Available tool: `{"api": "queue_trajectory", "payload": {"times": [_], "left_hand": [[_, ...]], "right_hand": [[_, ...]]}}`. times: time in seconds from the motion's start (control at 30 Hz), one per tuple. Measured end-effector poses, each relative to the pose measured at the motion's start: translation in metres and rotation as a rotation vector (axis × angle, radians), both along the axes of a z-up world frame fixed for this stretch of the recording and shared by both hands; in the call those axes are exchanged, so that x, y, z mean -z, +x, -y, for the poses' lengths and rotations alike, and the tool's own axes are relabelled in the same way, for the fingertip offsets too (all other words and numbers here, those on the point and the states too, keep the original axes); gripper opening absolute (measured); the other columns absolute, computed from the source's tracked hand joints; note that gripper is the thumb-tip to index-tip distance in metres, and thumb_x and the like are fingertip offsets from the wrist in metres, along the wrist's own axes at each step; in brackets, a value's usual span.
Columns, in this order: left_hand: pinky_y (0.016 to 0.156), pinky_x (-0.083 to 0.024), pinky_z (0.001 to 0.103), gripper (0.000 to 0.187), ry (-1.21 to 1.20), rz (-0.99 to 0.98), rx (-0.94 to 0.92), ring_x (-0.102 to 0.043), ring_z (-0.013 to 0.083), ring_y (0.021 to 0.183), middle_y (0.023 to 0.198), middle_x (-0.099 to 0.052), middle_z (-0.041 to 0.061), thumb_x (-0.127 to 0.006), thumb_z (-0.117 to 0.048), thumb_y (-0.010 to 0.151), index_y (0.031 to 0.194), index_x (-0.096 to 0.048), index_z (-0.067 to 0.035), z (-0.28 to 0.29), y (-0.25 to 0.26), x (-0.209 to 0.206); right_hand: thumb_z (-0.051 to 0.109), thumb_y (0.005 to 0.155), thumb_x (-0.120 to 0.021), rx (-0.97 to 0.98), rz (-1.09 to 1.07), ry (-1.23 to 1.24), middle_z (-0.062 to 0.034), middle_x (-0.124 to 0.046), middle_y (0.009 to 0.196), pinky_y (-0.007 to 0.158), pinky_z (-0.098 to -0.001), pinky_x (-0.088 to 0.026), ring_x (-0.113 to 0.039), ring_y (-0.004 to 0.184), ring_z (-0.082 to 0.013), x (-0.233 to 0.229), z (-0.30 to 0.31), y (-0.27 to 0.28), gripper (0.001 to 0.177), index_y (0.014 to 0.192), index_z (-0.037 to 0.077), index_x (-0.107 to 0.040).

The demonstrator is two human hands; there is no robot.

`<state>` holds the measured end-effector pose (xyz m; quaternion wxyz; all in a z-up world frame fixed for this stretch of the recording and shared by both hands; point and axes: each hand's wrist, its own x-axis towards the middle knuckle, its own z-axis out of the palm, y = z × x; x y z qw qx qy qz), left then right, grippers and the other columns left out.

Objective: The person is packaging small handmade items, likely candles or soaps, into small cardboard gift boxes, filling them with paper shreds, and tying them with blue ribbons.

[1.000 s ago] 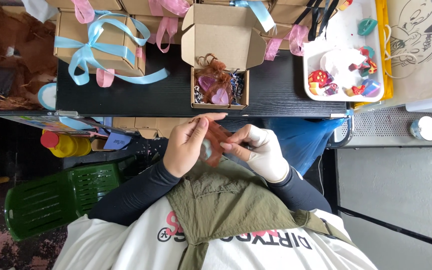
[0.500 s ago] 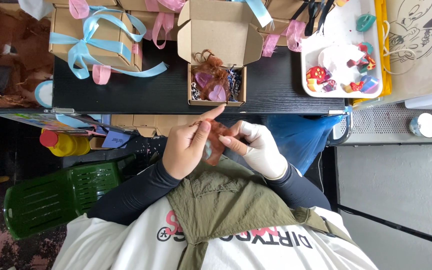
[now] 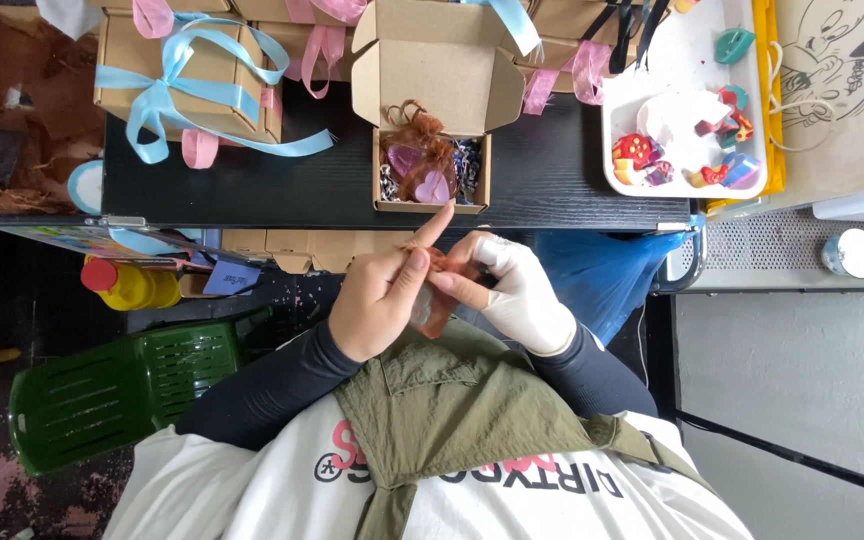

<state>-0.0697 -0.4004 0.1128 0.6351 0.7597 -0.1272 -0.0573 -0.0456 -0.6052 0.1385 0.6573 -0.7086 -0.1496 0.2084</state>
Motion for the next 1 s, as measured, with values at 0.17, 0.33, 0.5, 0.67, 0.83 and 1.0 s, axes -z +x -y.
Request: {"api": "queue_trajectory", "payload": {"times": [0.17,0.33,0.5,0.67,0.83,1.0], "left_hand": [[0.11,-0.042,0.033,0.051,-0.131,0.197,-0.024,-0.057,0.0248,0.133,0.153,-0.053,0.019,-0.032,-0.035,0.117,0.154,-0.042,-0.002,-0.001,0.006,-0.012],[0.088,-0.054,0.027,0.051,-0.072,-0.071,-0.039,-0.069,0.0139,0.089,0.099,-0.074,0.007,-0.037,-0.036,0.113,0.158,-0.047,-0.014,0.005,-0.001,0.005],[0.09,-0.052,0.031,0.043,0.099,0.258,-0.007,-0.063,0.017,0.095,0.103,-0.063,0.009,-0.045,-0.029,0.114,0.155,-0.05,-0.016,0.012,-0.003,-0.005],[0.088,-0.053,0.027,0.041,0.066,0.204,-0.096,-0.063,0.0149,0.096,0.108,-0.063,0.007,-0.043,-0.028,0.114,0.152,-0.053,-0.017,0.011,0.001,-0.002],[0.094,-0.05,0.026,0.039,-0.01,0.244,-0.204,-0.061,0.0145,0.099,0.111,-0.062,0.006,-0.045,-0.025,0.116,0.153,-0.053,-0.016,0.013,0.002,0.007],[0.091,-0.05,0.026,0.038,0.033,0.273,-0.289,-0.058,0.0131,0.093,0.114,-0.06,0.006,-0.043,-0.021,0.116,0.153,-0.054,-0.016,0.016,0.001,0.011]], "right_hand": [[0.012,0.092,-0.079,-0.073,0.142,0.019,-0.0049,-0.066,0.093,0.077,-0.0278,-0.051,-0.062,0.084,-0.0117,0.014,0.014,0.004,0.021,0.086,0.004,-0.06],[0.012,0.091,-0.079,-0.201,0.279,0.066,-0.0044,-0.064,0.098,0.082,-0.0284,-0.05,-0.059,0.09,-0.0113,0.011,0.02,0.008,0.024,0.083,0.007,-0.056],[0.014,0.084,-0.08,-0.037,-0.044,0.041,-0.0004,-0.069,0.095,0.082,-0.0263,-0.052,-0.06,0.085,-0.0079,0.0,0.004,0.008,0.028,0.108,0.005,-0.069],[0.013,0.088,-0.079,-0.025,0.013,-0.109,-0.0011,-0.071,0.085,0.074,-0.0258,-0.054,-0.063,0.078,-0.0082,0.011,0.013,0.005,0.013,0.094,0.002,-0.073],[0.01,0.092,-0.077,-0.098,0.198,-0.102,-0.0039,-0.066,0.087,0.077,-0.0269,-0.051,-0.061,0.082,-0.011,0.005,0.02,0.002,0.014,0.087,0.003,-0.066],[0.007,0.099,-0.069,-0.103,0.184,0.057,-0.0068,-0.063,0.11,0.088,-0.0284,-0.052,-0.061,0.097,-0.0141,0.022,0.022,-0.009,0.011,0.102,0.003,-0.059]]}}
